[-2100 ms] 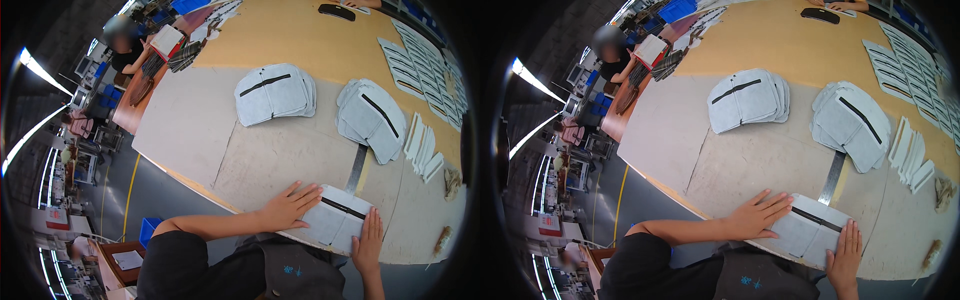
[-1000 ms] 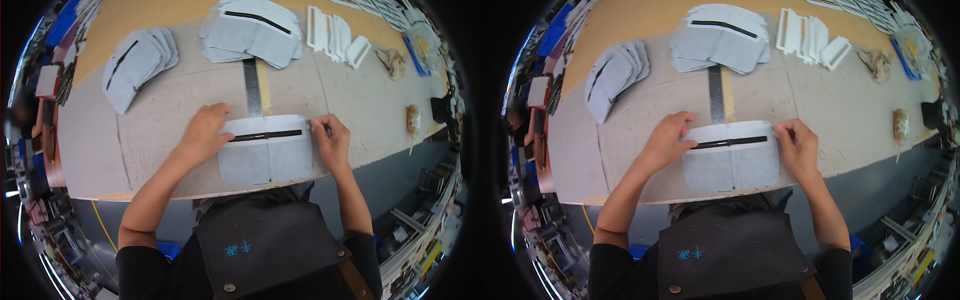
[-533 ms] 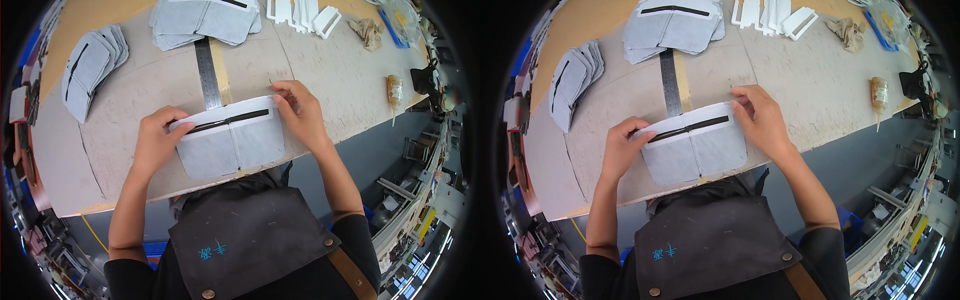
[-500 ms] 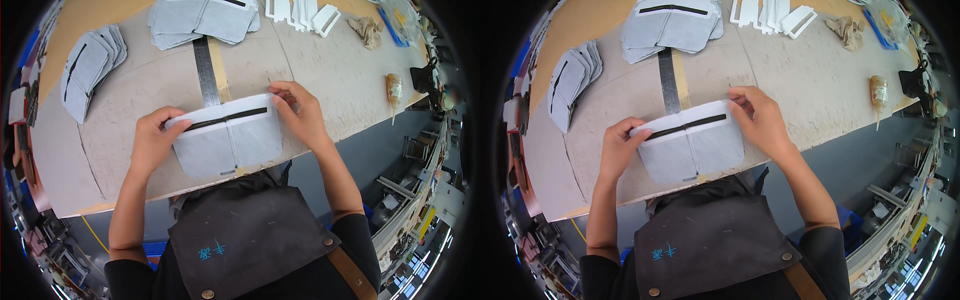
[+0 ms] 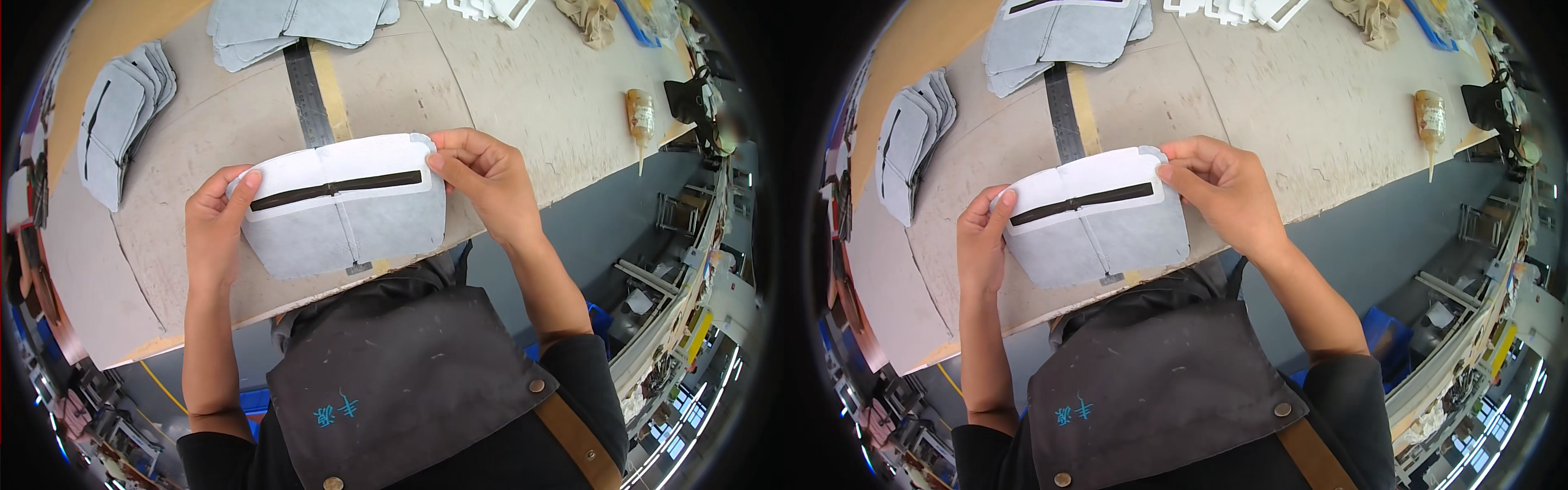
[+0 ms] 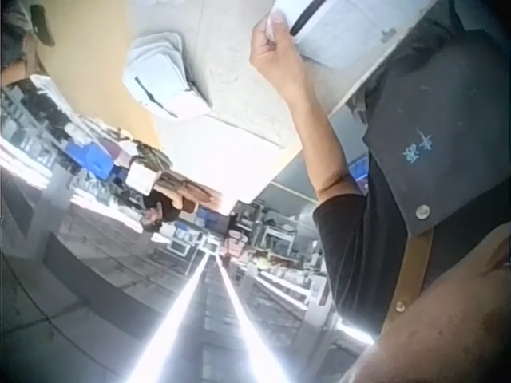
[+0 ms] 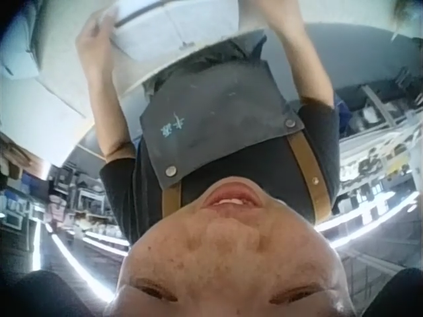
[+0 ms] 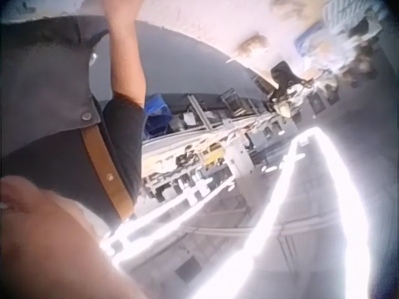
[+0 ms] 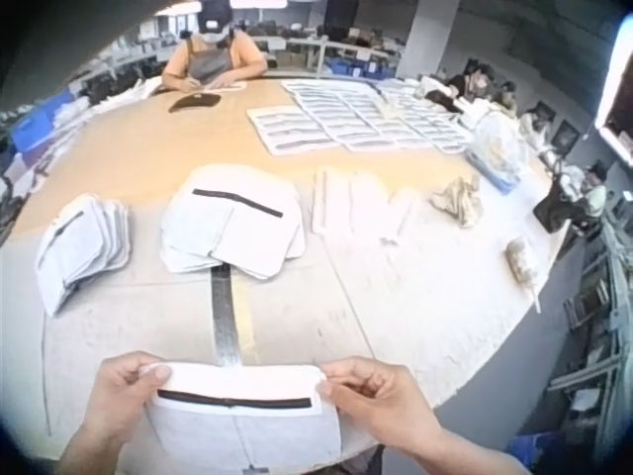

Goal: The worker is applying adhesive to small white fabric strips and attaching them to grey fabric panels, likely as part of a bag or garment assembly process.

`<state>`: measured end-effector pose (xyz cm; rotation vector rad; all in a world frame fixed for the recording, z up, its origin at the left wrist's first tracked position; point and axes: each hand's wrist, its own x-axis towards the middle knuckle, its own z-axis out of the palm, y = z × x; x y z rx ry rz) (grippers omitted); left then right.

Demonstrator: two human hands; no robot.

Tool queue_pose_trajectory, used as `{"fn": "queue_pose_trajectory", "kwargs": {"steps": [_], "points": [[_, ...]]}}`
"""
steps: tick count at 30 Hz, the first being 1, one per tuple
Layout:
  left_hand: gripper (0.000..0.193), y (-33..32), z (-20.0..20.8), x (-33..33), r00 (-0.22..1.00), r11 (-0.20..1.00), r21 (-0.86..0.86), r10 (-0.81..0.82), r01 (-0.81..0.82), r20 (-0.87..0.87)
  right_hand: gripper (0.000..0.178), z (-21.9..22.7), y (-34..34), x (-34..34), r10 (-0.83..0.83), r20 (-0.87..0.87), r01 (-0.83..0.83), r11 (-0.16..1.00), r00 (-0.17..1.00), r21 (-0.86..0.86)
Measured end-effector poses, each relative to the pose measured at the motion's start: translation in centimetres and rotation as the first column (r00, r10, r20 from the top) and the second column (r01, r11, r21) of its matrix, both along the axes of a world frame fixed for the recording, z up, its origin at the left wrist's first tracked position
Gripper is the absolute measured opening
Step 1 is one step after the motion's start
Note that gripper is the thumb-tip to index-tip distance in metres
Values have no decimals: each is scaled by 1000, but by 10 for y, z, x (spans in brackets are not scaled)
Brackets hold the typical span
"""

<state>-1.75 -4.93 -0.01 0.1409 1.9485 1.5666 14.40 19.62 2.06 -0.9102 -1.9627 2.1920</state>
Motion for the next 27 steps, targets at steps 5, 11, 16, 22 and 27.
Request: {"fn": "queue_pose_trajectory", "kwargs": {"steps": [5,11,16,22,27], "points": [[23,1,1,0,1000,1000,19,19,-19,2,19,6,-3,0,4,-38,-4,1000,999,-19],[24,0,-2,1,1000,1000,18,20,-20,3,16,10,-5,0,11,-53,-12,1000,999,-24],[24,1,-2,3,999,998,56,26,-28,38,16,9,-6,1,9,-44,-9,1000,999,6],[22,-6,7,2,994,996,30,78,-80,80,15,-1,-4,-2,-26,-59,29,998,998,51],[18,-4,8,6,992,990,108,84,-94,98,17,-15,7,2,-90,-54,96,988,994,123]]}}
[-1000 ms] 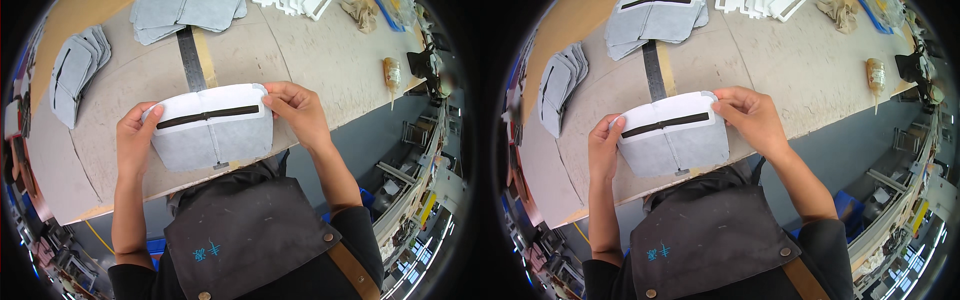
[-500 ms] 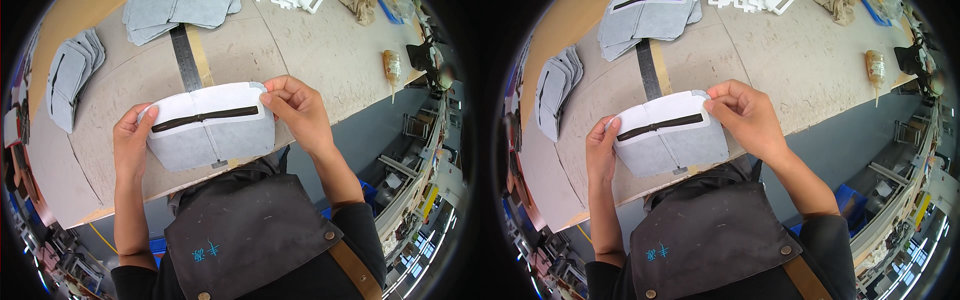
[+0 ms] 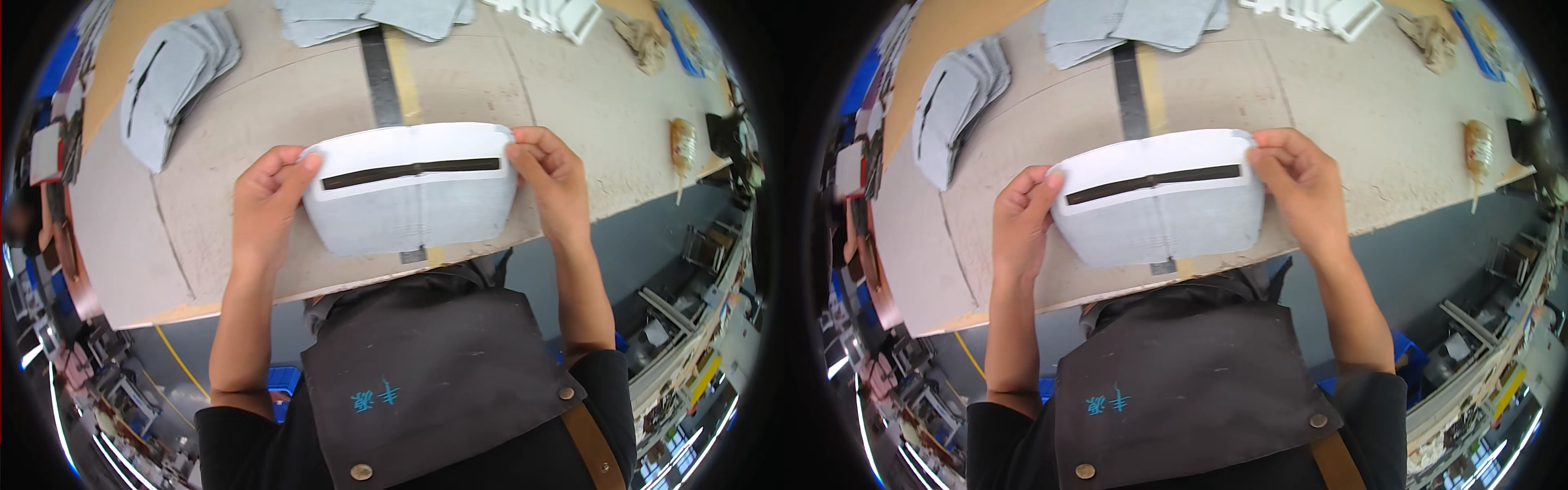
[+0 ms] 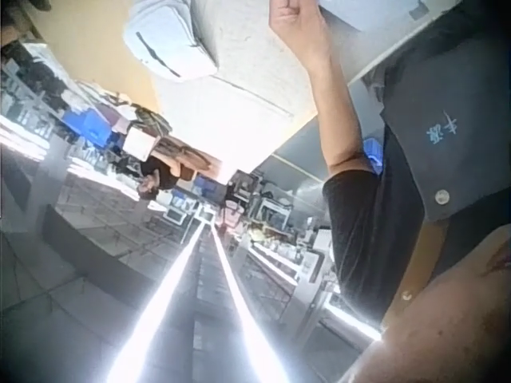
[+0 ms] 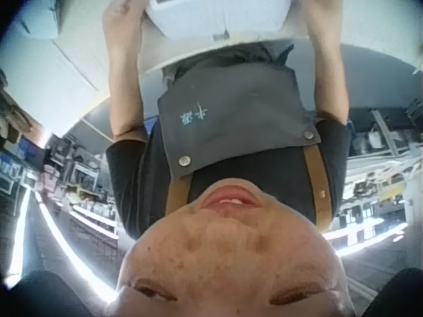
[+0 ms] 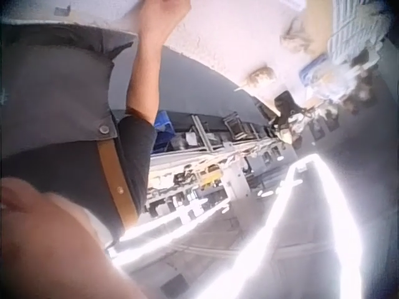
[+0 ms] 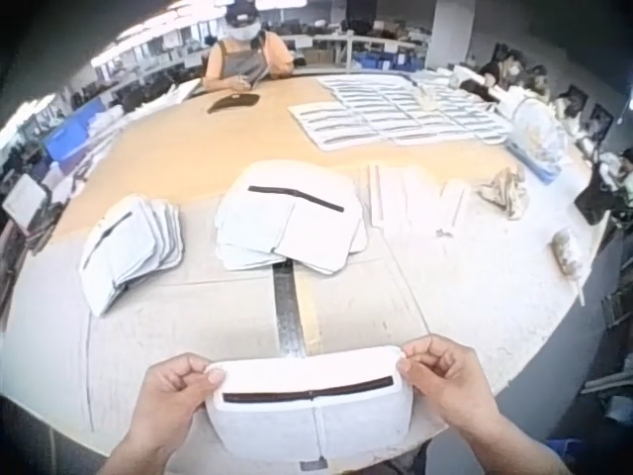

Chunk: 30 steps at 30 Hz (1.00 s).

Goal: The worker is applying adhesive to small white fabric strips and attaching them to grey fabric panels, likely as part of a bag or garment assembly process.

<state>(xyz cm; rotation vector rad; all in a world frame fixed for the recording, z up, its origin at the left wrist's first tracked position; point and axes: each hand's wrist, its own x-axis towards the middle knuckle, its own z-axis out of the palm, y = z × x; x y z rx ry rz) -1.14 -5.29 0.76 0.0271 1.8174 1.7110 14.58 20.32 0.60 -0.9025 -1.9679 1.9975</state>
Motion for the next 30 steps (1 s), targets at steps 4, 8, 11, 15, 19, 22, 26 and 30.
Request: {"fn": "queue_pose_trajectory", "kwargs": {"steps": [4,8,11,15,19,22,26,30], "points": [[16,3,7,6,1000,1000,-15,0,0,-3,18,-4,0,-4,8,56,-10,999,998,32],[14,4,14,9,1000,1000,7,-11,11,-13,18,-5,1,-5,-10,81,6,999,997,47],[13,2,14,9,999,1000,6,-20,20,-32,17,-6,1,-6,-9,77,5,999,997,49],[14,2,11,8,999,999,29,-23,23,-27,20,-5,1,-6,-9,80,4,998,997,64],[17,2,9,6,996,995,48,-82,84,-44,28,-3,-1,-9,-18,47,17,1000,999,17],[29,3,2,13,989,992,6,-122,123,-80,34,1,-6,-12,38,38,-36,998,999,-46],[30,-3,-4,10,979,980,-94,-185,176,-89,32,3,1,-15,248,222,-253,967,943,-5],[33,1,-3,-10,991,993,-22,-118,117,-56,30,13,12,-35,225,110,-217,973,968,-82]]}}
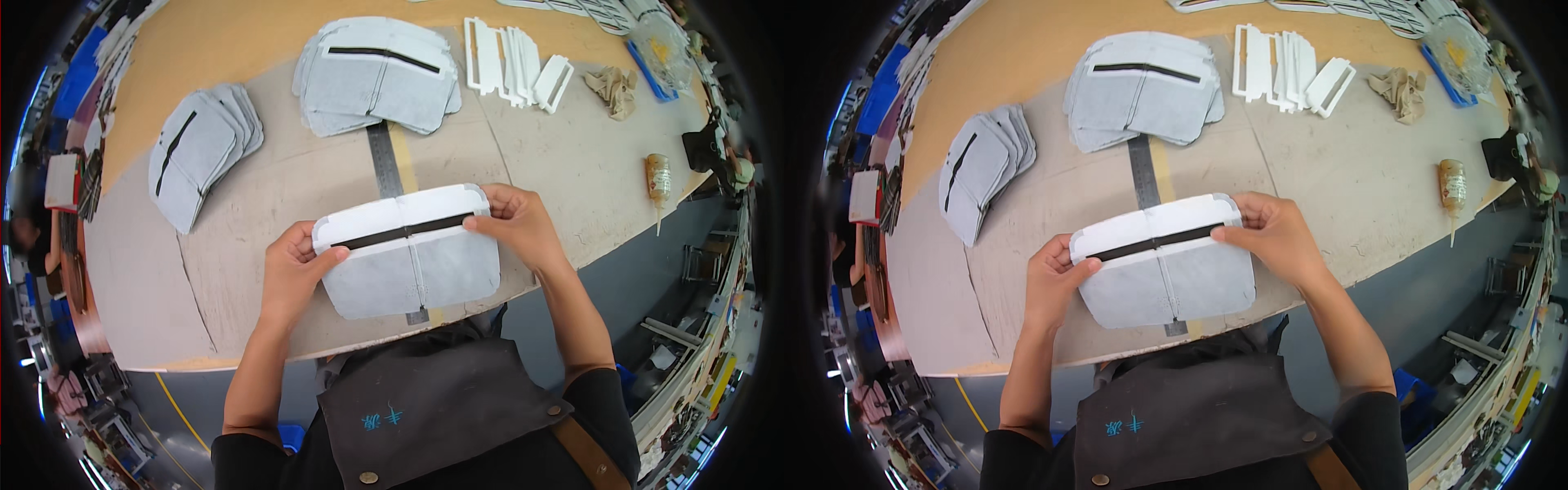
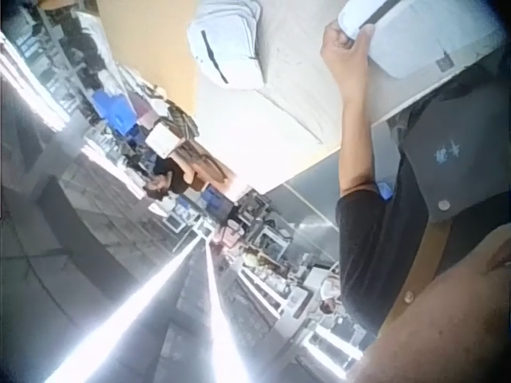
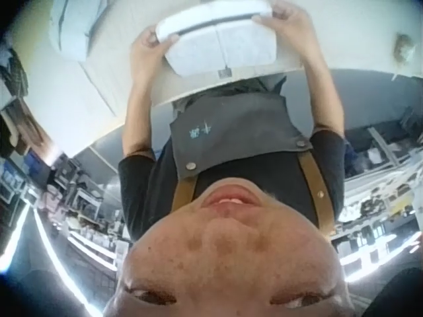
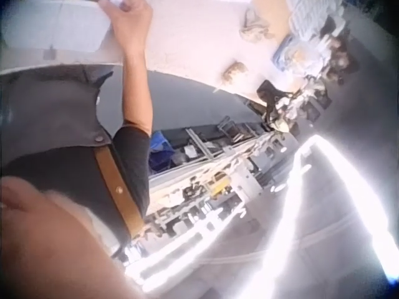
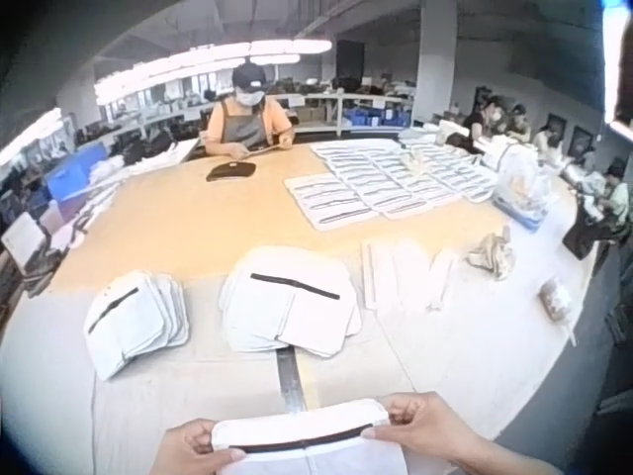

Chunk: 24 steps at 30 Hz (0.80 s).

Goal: The worker is applying adhesive to small white fabric strips and attaching them to grey fabric panels, likely as part of a bag or garment assembly process.

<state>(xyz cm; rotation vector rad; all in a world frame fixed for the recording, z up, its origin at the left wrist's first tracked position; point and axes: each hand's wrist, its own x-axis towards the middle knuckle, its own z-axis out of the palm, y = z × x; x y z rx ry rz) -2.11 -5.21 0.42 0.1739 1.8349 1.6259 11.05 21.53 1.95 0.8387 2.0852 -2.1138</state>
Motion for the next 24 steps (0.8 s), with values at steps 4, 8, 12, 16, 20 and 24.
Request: {"fn": "queue_pose_trajectory", "kwargs": {"steps": [4,8,12,16,20,24], "points": [[32,33,20,-55,973,989,117,109,-87,-203,30,10,26,-55,-89,-235,95,995,968,15],[30,75,34,-142,900,974,173,203,-146,-385,39,18,72,-133,-170,-395,206,977,903,50],[23,96,27,-157,667,979,108,198,-174,-718,37,5,144,-141,-130,-369,342,726,920,596],[13,90,8,-112,839,999,-5,37,-48,-543,44,-21,197,-109,-326,6,55,178,945,983],[11,88,-12,-71,928,999,31,-21,35,-372,52,-29,196,-100,-414,261,-172,240,872,955],[11,90,-22,-44,939,994,93,-29,65,-342,43,-36,210,-85,-332,222,-139,255,917,957]]}}
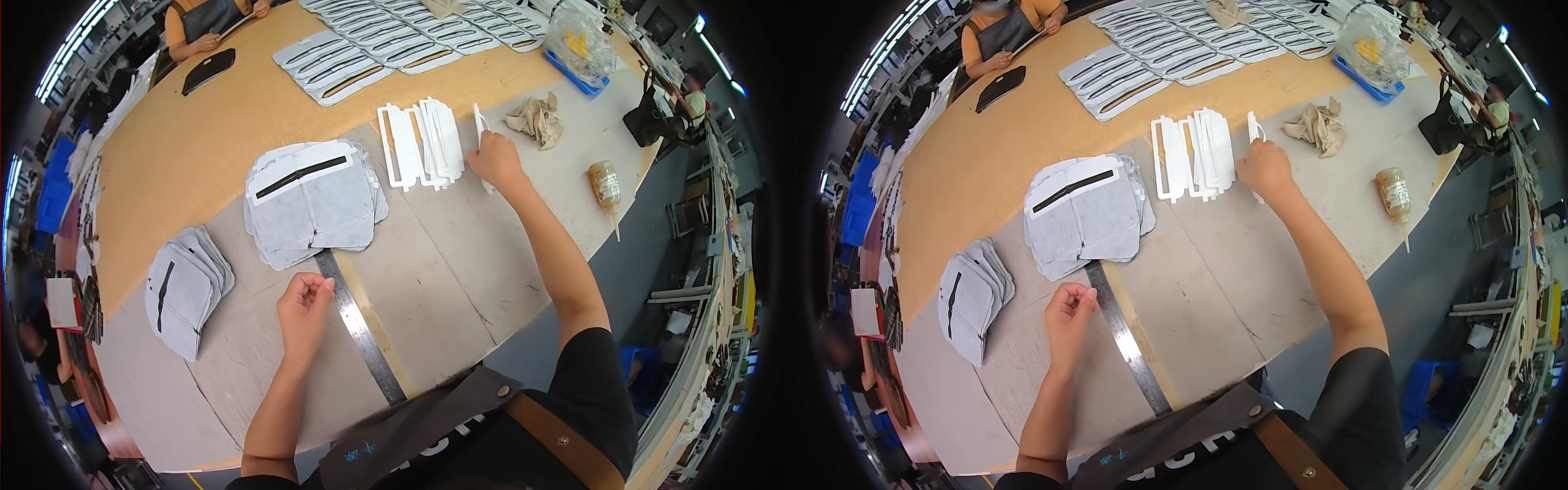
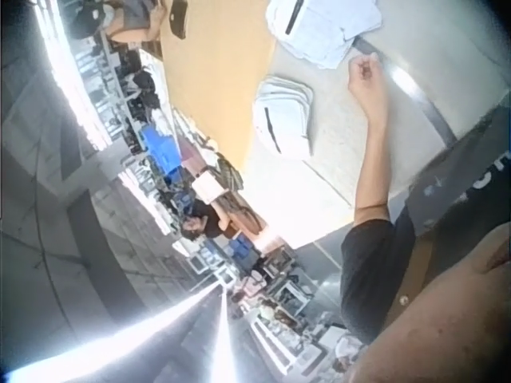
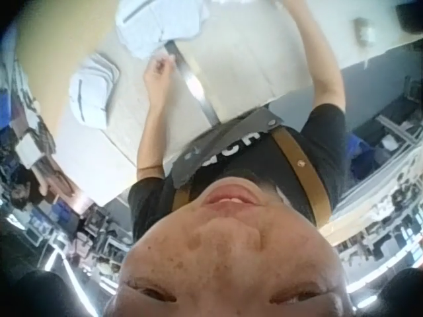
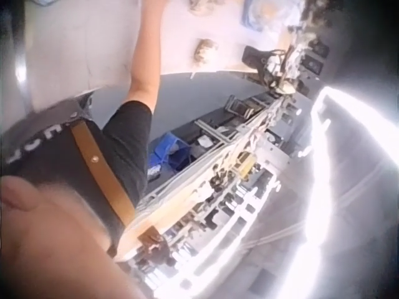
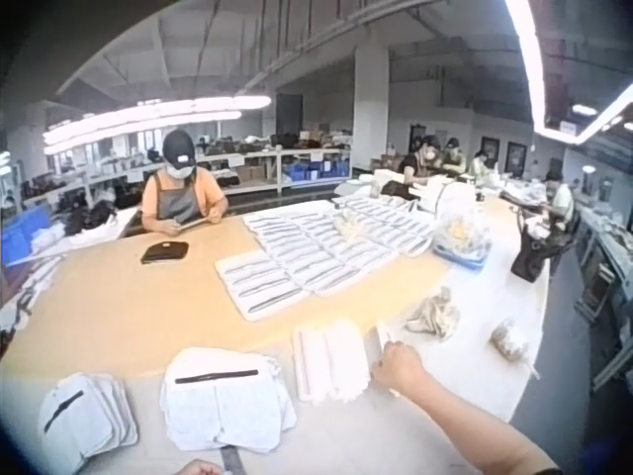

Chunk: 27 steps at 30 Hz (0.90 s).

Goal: The worker is applying adhesive to small white fabric strips and attaching them to grey fabric panels, likely as part of a bag or garment assembly process.

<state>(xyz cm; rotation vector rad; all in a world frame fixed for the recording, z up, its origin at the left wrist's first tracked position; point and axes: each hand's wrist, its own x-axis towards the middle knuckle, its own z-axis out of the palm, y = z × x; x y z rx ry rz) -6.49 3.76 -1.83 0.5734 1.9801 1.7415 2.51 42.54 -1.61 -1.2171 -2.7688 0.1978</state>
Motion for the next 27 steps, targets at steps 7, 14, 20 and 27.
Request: {"fn": "queue_pose_trajectory", "kwargs": {"steps": [7,14,20,27], "points": [[11,23,8,45,979,986,59,-163,157,122,28,19,-51,58,-188,-756,-337,810,628,-481],[32,75,31,104,827,863,494,-351,104,439,34,41,-186,128,-538,-585,-645,97,607,-758],[28,83,34,132,835,952,297,-218,69,505,30,17,-202,177,-408,-616,-595,194,674,-780],[24,100,31,146,822,975,223,-146,24,550,19,13,-194,192,-224,-685,-522,499,693,-692]]}}
